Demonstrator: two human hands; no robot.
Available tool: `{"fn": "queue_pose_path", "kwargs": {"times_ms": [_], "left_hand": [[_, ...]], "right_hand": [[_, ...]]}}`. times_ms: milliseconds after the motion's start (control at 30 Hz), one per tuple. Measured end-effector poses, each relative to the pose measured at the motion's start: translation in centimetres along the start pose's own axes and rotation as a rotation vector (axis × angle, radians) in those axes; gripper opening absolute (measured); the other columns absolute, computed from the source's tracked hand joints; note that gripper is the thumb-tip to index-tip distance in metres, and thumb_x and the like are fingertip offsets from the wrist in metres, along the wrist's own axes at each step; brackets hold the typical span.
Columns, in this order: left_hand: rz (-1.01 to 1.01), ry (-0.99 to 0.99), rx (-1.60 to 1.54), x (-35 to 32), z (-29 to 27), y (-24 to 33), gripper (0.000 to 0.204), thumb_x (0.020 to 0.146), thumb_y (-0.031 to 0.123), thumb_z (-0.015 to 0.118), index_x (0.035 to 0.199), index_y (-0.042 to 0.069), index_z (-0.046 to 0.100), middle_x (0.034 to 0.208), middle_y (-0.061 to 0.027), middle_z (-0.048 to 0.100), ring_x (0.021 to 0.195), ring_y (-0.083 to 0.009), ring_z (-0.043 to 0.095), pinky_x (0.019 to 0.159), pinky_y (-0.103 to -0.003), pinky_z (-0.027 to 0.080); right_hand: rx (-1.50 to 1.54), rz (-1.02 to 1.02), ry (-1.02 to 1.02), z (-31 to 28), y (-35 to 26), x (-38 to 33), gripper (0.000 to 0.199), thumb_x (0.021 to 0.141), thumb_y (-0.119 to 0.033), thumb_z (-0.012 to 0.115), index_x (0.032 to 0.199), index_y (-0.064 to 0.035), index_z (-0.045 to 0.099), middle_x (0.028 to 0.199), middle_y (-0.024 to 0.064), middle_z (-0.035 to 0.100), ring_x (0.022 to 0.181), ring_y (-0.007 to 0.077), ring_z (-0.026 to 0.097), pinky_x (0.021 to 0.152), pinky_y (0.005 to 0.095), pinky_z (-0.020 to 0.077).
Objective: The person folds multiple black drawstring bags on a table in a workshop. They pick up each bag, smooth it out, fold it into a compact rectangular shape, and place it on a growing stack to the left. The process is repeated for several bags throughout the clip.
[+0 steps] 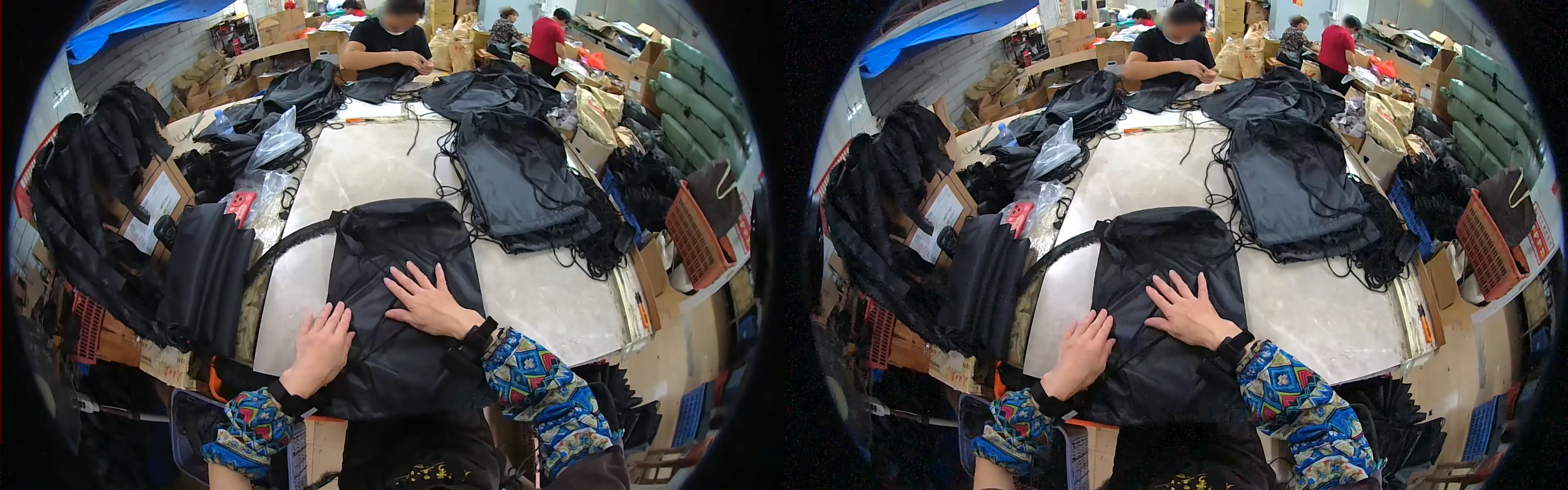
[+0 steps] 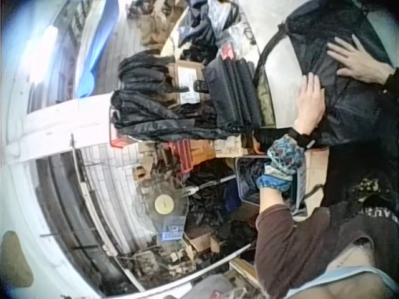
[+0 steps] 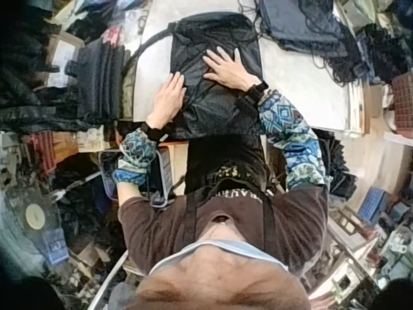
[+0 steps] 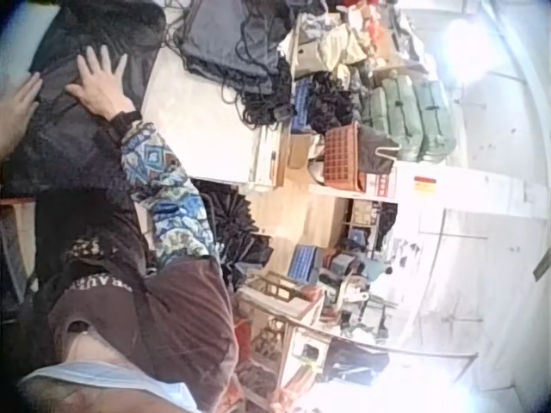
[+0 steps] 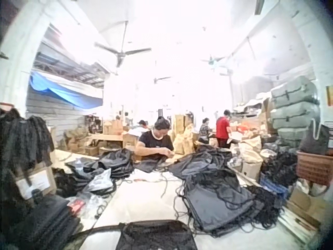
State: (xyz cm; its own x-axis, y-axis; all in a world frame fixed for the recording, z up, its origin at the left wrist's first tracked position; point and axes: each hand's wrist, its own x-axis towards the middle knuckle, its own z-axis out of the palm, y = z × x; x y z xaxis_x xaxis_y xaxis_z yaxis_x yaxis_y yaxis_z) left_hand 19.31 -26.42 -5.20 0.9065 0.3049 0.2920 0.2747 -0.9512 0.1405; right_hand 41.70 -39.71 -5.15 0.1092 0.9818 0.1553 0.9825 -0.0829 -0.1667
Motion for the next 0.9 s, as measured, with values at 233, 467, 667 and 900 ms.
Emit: {"fn": "queue_pose_path", "kwargs": {"times_ms": [233, 467, 667, 900], "left_hand": [[-0.526, 0.093, -0.701, 3.4, -1.0, -5.3, 0.053, 0.083, 0.025, 0.071, 0.126, -0.002, 0.056, 0.111, -0.0152, 0.066, 0.097, -0.0246, 0.063, 0.082, -0.036, 0.051], [-0.741, -0.304, -1.225, 10.3, -0.5, -7.9, 0.043, 0.085, 0.016, 0.068, 0.121, -0.005, 0.057, 0.079, -0.0082, 0.065, 0.052, -0.0142, 0.063, 0.048, -0.023, 0.049], [-0.799, -0.122, -1.434, 10.1, 0.8, -7.8, 0.011, 0.087, 0.002, 0.056, 0.094, 0.000, 0.066, 0.084, -0.0089, 0.068, 0.072, -0.0168, 0.068, 0.063, -0.027, 0.054], [-0.533, -0.047, -0.998, 9.3, -1.2, -8.3, 0.029, 0.086, 0.003, 0.054, 0.111, 0.002, 0.068, 0.102, -0.0063, 0.069, 0.082, -0.0130, 0.062, 0.071, -0.025, 0.048]], "right_hand": [[0.522, 0.480, 0.619, -5.4, 5.0, -0.8, 0.021, 0.085, -0.018, 0.067, 0.097, -0.0007, 0.065, 0.089, 0.0152, 0.068, 0.084, 0.0312, 0.066, 0.072, 0.0363, 0.0516], [0.983, 0.825, 0.224, -4.0, 10.6, -2.7, 0.032, 0.080, -0.009, 0.071, 0.106, 0.0071, 0.062, 0.074, 0.0090, 0.066, 0.049, 0.0134, 0.061, 0.046, 0.0277, 0.0478], [1.472, 0.932, 0.334, -3.0, 11.5, -1.8, 0.015, 0.084, 0.004, 0.061, 0.099, 0.0021, 0.064, 0.076, 0.0070, 0.065, 0.057, 0.0131, 0.063, 0.047, 0.0244, 0.0500], [1.311, 0.810, 0.377, -1.7, 11.5, -1.8, 0.025, 0.076, 0.011, 0.048, 0.078, -0.0018, 0.069, 0.063, -0.0002, 0.059, 0.050, 0.0061, 0.045, 0.046, 0.0218, 0.0323]]}}
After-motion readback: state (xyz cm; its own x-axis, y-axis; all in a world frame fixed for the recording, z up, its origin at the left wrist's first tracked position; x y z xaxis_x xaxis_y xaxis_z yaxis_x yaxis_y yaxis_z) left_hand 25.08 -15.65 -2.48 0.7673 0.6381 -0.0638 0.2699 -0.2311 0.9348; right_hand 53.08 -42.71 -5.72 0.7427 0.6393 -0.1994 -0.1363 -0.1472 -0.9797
